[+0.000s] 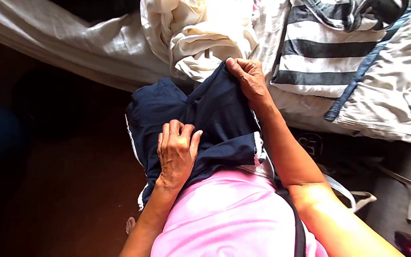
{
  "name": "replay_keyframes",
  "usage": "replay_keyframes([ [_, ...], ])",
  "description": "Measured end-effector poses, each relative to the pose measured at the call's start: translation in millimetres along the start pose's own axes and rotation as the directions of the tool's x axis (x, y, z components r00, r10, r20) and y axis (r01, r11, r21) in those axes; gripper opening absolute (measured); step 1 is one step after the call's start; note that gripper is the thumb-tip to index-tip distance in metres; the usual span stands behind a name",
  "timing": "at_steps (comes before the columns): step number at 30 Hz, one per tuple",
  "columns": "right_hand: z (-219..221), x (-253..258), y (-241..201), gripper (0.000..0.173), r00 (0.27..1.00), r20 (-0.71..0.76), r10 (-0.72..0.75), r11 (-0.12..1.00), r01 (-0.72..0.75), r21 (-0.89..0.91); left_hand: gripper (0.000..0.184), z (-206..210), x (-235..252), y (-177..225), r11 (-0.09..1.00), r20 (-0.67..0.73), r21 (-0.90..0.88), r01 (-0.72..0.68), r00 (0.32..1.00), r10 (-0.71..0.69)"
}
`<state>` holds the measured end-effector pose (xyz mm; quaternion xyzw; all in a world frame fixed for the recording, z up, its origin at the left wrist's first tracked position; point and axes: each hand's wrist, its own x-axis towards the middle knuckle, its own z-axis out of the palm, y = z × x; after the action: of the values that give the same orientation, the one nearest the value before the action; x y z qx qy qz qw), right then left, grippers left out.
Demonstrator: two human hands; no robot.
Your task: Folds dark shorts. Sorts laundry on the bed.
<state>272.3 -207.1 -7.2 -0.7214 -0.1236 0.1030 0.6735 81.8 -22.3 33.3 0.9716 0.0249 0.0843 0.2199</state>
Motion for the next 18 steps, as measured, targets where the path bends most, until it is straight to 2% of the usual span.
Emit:
replay_keyframes([
  [7, -2.3, 2.5, 2.0, 0.03, 0.996, 0.023, 0.082, 0.991, -0.084, 0.105, 0.019, -6.5, -13.6, 7.6, 0.987, -0.111, -0.105, -0.121, 0.988, 0.109],
  [12, -2.6, 3.0, 2.8, 0.031, 0.997, 0.035, 0.072, 0.991, -0.075, 0.114, 0.017, -6.2, -20.8, 9.5, 0.98, -0.12, -0.111, -0.165, 0.981, 0.152],
  [14, -2.8, 3.1, 3.4, 0.031, 0.997, 0.035, 0.072, 0.991, -0.075, 0.112, 0.016, -6.7, -21.5, 8.3, 0.981, -0.079, -0.128, -0.144, 0.988, 0.134],
  [18, -6.5, 4.8, 7.5, 0.033, 0.996, 0.005, 0.086, 0.992, -0.086, 0.095, 0.038, -30.2, -28.1, -12.9, 0.962, 0.072, -0.271, 0.001, 0.997, 0.02],
])
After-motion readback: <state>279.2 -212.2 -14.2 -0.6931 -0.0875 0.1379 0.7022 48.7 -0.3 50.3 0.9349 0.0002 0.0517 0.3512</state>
